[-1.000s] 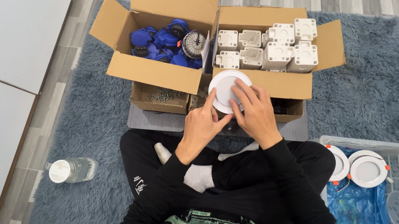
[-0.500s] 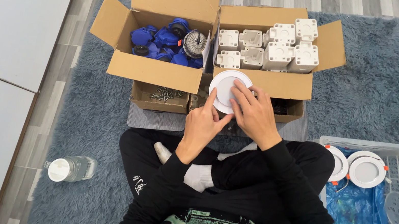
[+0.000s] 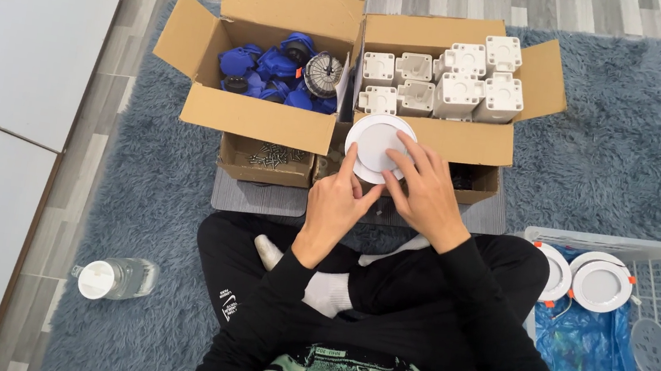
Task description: Assembling recessed LED light fixtures by snapping the light modules into the outer rings and organizing them in a crate.
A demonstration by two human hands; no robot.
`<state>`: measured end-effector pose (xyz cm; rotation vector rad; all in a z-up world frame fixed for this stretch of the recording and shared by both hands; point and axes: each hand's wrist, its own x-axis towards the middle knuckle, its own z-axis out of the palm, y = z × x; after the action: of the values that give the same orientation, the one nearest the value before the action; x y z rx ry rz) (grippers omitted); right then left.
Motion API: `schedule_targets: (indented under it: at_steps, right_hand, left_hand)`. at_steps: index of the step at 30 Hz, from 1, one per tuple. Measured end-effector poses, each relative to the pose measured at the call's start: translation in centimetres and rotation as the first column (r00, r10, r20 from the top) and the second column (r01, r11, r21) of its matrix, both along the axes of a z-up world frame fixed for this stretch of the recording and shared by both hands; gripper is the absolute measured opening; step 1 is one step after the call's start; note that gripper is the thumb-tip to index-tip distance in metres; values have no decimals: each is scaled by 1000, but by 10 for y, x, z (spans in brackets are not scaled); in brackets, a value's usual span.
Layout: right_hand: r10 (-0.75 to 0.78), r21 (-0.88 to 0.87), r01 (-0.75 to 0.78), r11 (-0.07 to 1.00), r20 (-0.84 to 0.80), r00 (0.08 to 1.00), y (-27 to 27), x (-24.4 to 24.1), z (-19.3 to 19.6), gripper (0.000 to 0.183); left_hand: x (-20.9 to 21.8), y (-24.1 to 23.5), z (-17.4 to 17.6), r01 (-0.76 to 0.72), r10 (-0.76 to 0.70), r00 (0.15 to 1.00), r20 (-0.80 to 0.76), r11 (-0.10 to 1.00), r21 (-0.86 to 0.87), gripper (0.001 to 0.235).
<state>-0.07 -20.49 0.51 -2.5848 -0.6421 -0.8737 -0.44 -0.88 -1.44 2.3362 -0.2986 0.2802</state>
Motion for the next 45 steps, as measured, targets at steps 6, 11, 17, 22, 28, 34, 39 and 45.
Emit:
schedule_targets:
  at_steps: [6,11,17,22,28,34,39,45]
  right_hand:
    - [16,80,-14,997,-21,1000,1,-18,12,33]
    - [26,159,-20,987,-35,999,2,-34,12,36]
    - [105,331,-93,939,-20,994,-2,-66,8,35]
    - [195,478,-129,869,-91,977,-13,-98,-38,28]
    - [386,490,-222,843,-262,885,-2,-121,-77,9]
    - [595,564,-294,771,-477,646,16,-128,-111,35]
    - [555,514,-222,829,-703,445,30,-124,-134,43]
    - [407,328,-249,911,-808,426,36,-123,-177,34]
  left_hand:
    - [-2,0,0,-2,2,1000,6,1000,-16,89]
    - [-10,2,9,4,-2,997,73,999,-39,89]
    - [-33,13,25,58,-50,992,118,996,-66,84]
    - [-60,32,-4,148,-140,972,189,989,-25,73]
    - [-85,71,-58,265,-268,960,83,963,42,43]
    - [-85,124,-107,271,-253,960,-119,944,186,28]
    - [-81,142,-140,162,-152,987,-55,935,316,21]
    - [-79,126,-146,246,-247,969,-20,944,219,15]
